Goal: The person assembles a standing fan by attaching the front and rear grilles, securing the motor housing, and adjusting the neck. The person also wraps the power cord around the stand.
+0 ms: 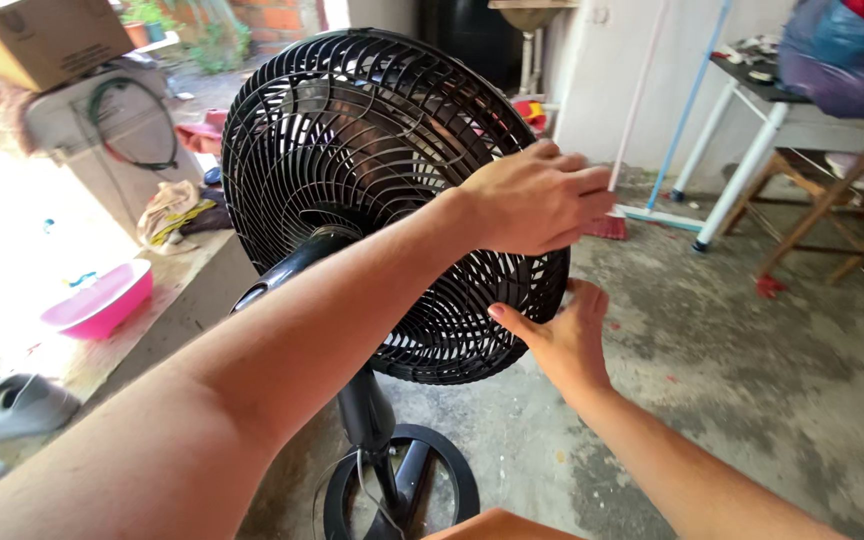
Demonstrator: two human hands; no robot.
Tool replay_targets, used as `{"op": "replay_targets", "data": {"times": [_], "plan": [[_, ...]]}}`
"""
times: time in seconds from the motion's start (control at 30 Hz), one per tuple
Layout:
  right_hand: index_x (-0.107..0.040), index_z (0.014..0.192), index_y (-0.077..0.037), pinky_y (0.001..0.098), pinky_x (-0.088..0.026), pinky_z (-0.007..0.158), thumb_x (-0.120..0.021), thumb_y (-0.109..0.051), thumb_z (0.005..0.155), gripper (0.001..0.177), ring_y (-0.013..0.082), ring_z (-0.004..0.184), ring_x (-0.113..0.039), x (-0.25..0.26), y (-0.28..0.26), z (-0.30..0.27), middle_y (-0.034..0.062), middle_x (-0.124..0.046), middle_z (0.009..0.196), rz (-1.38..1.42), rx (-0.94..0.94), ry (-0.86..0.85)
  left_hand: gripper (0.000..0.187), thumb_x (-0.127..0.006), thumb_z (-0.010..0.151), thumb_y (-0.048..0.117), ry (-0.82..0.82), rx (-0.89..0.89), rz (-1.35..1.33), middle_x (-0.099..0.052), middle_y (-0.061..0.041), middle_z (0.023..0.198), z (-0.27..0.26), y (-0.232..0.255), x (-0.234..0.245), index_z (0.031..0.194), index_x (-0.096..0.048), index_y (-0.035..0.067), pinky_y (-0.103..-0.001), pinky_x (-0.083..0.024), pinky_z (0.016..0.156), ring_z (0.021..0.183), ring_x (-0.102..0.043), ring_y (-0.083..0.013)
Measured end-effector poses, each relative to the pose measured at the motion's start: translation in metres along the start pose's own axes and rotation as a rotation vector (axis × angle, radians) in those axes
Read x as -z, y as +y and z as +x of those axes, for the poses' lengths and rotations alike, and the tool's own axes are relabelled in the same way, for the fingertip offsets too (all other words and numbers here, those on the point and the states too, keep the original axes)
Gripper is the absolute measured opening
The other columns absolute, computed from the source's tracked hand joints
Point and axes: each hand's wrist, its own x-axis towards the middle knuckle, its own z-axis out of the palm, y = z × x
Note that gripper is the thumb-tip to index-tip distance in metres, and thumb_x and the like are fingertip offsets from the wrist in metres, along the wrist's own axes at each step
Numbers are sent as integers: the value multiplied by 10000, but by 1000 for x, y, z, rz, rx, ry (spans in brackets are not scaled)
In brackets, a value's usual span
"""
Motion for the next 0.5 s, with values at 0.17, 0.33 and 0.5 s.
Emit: {"op": "replay_targets", "data": {"times": [0.17,0.33,0.5], "plan": [[-276,1521,110,557,-329,1167,-894,-573,740,1208,454,1404,-342,29,-20,37,316,-339,1496,48,482,104,449,-709,935,131,292,89,-216,-538,-87,1336,-2,2,25,1350,-541,122,-430,-459,1066,1243,-552,-311],[-381,1503,28,549,-341,1236,-838,-543,921,934,425,1449,-395,46,-55,78,259,-402,1494,91,664,39,449,-692,1002,77,429,299,-95,-521,-109,1395,-37,-16,54,1400,-488,113,-434,-442,1153,1342,-520,-326],[-482,1433,-24,526,-334,1225,-767,-521,1031,699,407,1447,-426,53,-92,95,229,-465,1461,44,810,37,294,-771,1060,188,498,600,134,-659,-173,1224,-105,-58,73,1285,-613,86,-471,-509,990,1177,-624,-383]]}}
